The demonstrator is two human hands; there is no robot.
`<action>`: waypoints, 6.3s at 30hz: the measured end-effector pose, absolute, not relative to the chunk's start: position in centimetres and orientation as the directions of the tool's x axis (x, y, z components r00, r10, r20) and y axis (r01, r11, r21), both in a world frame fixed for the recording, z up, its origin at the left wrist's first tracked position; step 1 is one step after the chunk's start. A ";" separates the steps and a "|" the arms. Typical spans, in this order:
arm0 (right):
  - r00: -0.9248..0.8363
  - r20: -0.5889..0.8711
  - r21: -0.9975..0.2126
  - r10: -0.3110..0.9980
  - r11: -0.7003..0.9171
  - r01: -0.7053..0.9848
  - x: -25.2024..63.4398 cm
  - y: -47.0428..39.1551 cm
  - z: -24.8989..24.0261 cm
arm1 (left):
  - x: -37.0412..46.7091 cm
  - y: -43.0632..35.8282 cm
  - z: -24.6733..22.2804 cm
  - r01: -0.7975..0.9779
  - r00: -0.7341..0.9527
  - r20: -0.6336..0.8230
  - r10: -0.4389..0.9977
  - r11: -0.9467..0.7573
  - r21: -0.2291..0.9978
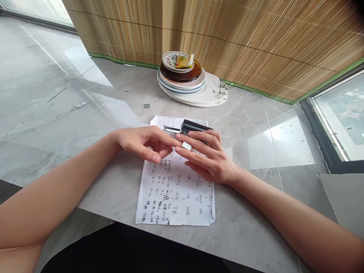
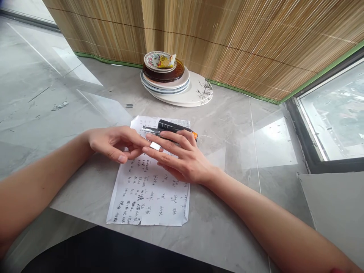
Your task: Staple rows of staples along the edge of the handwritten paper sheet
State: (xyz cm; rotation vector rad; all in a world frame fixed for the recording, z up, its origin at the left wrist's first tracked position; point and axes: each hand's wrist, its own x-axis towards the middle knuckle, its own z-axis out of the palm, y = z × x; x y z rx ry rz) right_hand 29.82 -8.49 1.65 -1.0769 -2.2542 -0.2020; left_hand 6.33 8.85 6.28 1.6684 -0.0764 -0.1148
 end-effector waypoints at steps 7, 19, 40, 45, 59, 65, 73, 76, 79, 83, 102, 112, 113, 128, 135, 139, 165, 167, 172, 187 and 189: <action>-0.446 0.601 -0.126 0.663 0.630 0.766 30.0 -8.5 1.6 | 6.1 9.0 6.0 -0.014 0.999 0.008 -0.051 -0.120 0.993; -0.419 0.609 -0.147 0.673 0.615 0.775 29.8 -8.5 1.5 | 6.7 11.1 3.6 0.274 0.456 0.472 0.755 -0.624 0.732; -0.439 0.598 -0.120 0.671 0.616 0.778 29.8 -8.5 1.3 | 6.3 11.7 2.7 0.724 0.513 0.296 0.806 -0.592 0.355; -0.446 0.598 -0.112 0.666 0.621 0.776 29.9 -8.6 1.3 | 6.3 11.6 2.8 0.728 0.486 0.277 0.829 -0.559 0.397; -0.408 0.653 -0.132 0.638 0.627 0.768 30.1 -8.6 0.6 | 6.0 11.5 2.9 0.702 0.487 0.295 0.822 -0.569 0.429; -0.379 0.714 -0.106 0.589 0.626 0.772 30.1 -8.6 0.3 | 6.1 11.5 2.8 0.733 0.473 0.295 0.830 -0.556 0.392; -0.379 0.804 -0.028 0.459 0.665 0.747 29.4 -8.4 1.7 | 6.3 11.3 3.0 0.739 0.474 0.265 0.840 -0.543 0.398; -0.384 0.809 -0.026 0.445 0.680 0.733 29.4 -8.4 2.0 | 6.3 11.2 3.1 0.739 0.476 0.261 0.840 -0.543 0.399; -0.413 0.807 -0.024 0.422 0.722 0.692 29.4 -8.5 2.0 | 6.4 11.1 3.2 0.732 0.485 0.249 0.838 -0.545 0.409; -0.464 0.785 -0.021 0.410 0.767 0.641 29.4 -8.5 1.9 | 6.4 11.0 3.3 0.728 0.495 0.240 0.835 -0.550 0.410; 0.592 0.658 -0.750 0.467 0.326 0.576 34.0 -5.9 1.5 | 6.2 11.7 2.5 0.664 0.538 0.300 0.788 -0.616 0.425; 0.765 0.268 -0.927 0.586 -0.059 0.370 36.1 -4.8 -0.7 | 6.2 11.8 2.0 0.615 0.542 0.343 0.767 -0.641 0.460; 0.768 0.271 -0.924 0.580 -0.066 0.376 36.1 -4.9 -0.7 | 6.2 11.8 2.0 0.614 0.542 0.343 0.768 -0.640 0.462; 0.601 0.539 -0.757 0.589 0.027 0.653 33.9 -6.0 1.5 | 7.5 9.5 3.8 0.317 0.646 0.435 0.627 -0.739 0.594; 0.005 0.650 -0.482 0.760 0.407 0.776 31.3 -7.0 2.8 | 7.4 9.2 3.8 0.216 0.756 0.420 0.502 -0.797 0.564; 0.057 0.613 -0.507 0.788 0.337 0.793 31.2 -6.8 2.7 | 7.4 9.3 3.9 0.188 0.785 0.433 0.443 -0.836 0.515; 0.171 0.570 -0.625 0.804 0.289 0.725 31.4 -6.6 2.9 | 7.7 9.4 4.0 0.056 0.836 0.423 0.349 -0.821 0.568; 0.170 0.565 -0.626 0.807 0.286 0.725 31.4 -6.6 2.9 | 7.6 9.3 4.0 0.048 0.838 0.425 0.343 -0.821 0.569; 0.173 0.563 -0.631 0.808 0.285 0.722 31.3 -6.6 3.0 | 7.6 9.3 3.9 0.000 0.833 0.460 0.307 -0.831 0.556; 0.185 0.547 -0.646 0.817 0.272 0.713 31.3 -6.7 2.9 | 7.5 9.2 3.7 0.068 0.831 0.437 0.344 -0.843 0.534; 0.185 0.549 -0.647 0.815 0.274 0.711 31.3 -6.7 3.0 | 7.6 9.3 3.7 0.045 0.831 0.448 0.328 -0.844 0.534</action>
